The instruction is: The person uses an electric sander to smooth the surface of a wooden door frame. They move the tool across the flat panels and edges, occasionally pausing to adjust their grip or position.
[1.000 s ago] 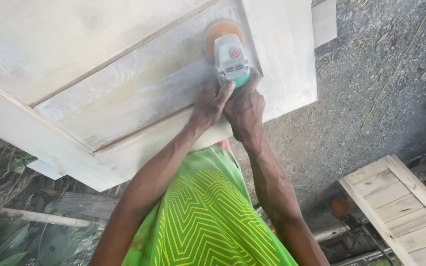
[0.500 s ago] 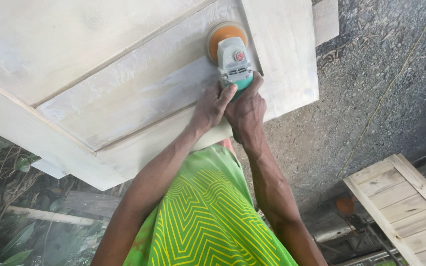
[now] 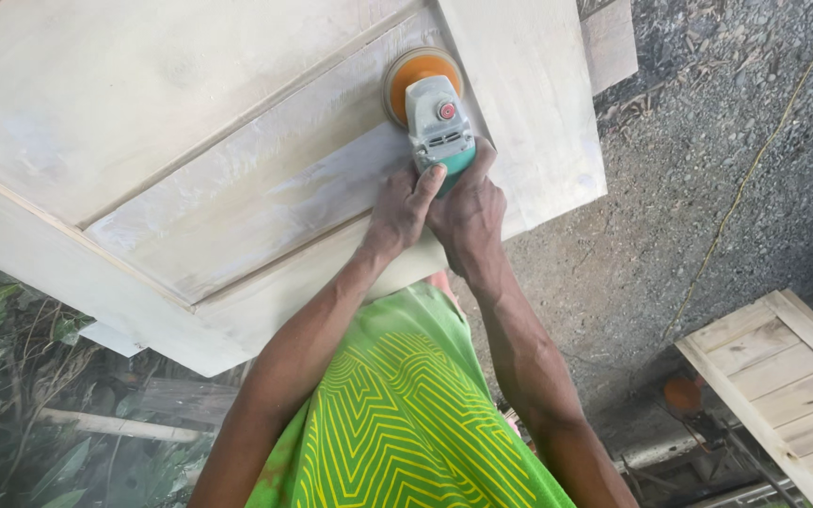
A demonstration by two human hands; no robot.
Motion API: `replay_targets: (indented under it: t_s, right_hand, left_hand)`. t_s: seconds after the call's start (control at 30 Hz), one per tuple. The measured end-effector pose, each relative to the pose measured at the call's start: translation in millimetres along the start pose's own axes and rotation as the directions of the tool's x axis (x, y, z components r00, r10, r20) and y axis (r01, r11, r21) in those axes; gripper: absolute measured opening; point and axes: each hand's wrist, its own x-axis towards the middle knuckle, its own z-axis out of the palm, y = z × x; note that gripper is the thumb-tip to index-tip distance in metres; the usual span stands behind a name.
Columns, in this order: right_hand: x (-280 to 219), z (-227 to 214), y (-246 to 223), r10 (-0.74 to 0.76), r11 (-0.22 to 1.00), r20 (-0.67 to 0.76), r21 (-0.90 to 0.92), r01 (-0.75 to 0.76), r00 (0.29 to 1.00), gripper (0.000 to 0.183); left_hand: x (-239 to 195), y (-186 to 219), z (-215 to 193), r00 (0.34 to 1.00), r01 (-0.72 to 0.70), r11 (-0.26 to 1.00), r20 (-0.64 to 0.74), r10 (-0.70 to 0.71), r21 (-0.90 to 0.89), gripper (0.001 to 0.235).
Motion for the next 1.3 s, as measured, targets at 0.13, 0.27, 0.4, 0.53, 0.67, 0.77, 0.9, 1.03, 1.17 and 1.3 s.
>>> replay_targets:
  t_s: [0.13, 0.27, 0.4, 0.53, 0.67, 0.77, 0.9, 1.03, 1.17, 1.3]
  right_hand:
    - [0, -4, -5, 0.015, 1.000, 0.009, -0.002, -0.015, 1.000, 0.071]
    - [-4, 5, -5, 0.052, 0.999, 0.030, 0.004, -0.052, 0.998, 0.074]
    - [-4, 10, -2, 0.016, 1.000, 0.006, 0.000, -0.016, 1.000, 0.074]
    - [-4, 0, -5, 0.057, 0.997, 0.038, 0.041, -0.059, 0.998, 0.073]
    - [-8, 8, -6, -0.015, 1.000, -0.001, 0.024, 0.015, 1.000, 0.073]
    - [-14, 24, -1, -0.021, 1.000, 0.020, -0.002, 0.021, 1.000, 0.078]
    - [-11, 24, 10, -0.044, 0.998, 0.018, 0.040, 0.044, 0.999, 0.075]
    - [-7, 9, 12, 0.001, 0.999, 0.048, -0.047, 0.002, 0.999, 0.074]
    - [-14, 27, -7, -0.124, 0.986, 0.009, -0.115, 0.124, 0.992, 0.079]
    - [-46, 61, -20, -0.206, 0.977, 0.110, -0.039, 0.212, 0.972, 0.081]
  left_hand:
    - [3, 3, -3, 0.999, 0.047, 0.998, 0.004, -0.048, 0.034, 0.076]
    - [-5, 5, -10, 0.999, 0.046, 0.997, -0.007, -0.045, 0.060, 0.076]
    - [-12, 7, -14, 0.999, -0.039, 0.999, -0.031, 0.039, -0.018, 0.076]
    - [-5, 6, -10, 0.997, 0.075, 0.995, -0.012, -0.075, 0.063, 0.074]
    - [-6, 5, -14, 0.997, 0.079, 0.996, 0.015, -0.080, 0.029, 0.074]
    - [-22, -3, -22, 0.999, 0.049, 0.999, -0.014, -0.049, -0.010, 0.074]
    - [-21, 0, -16, 0.999, 0.009, 1.000, -0.033, -0.009, -0.014, 0.075]
    - [-3, 5, -10, 0.988, 0.151, 0.987, 0.003, -0.152, 0.053, 0.074]
    - [-22, -5, -29, 0.992, 0.122, 0.992, -0.031, -0.121, 0.019, 0.073]
    - [-65, -37, -57, 0.990, 0.091, 0.989, -0.099, -0.102, -0.116, 0.071]
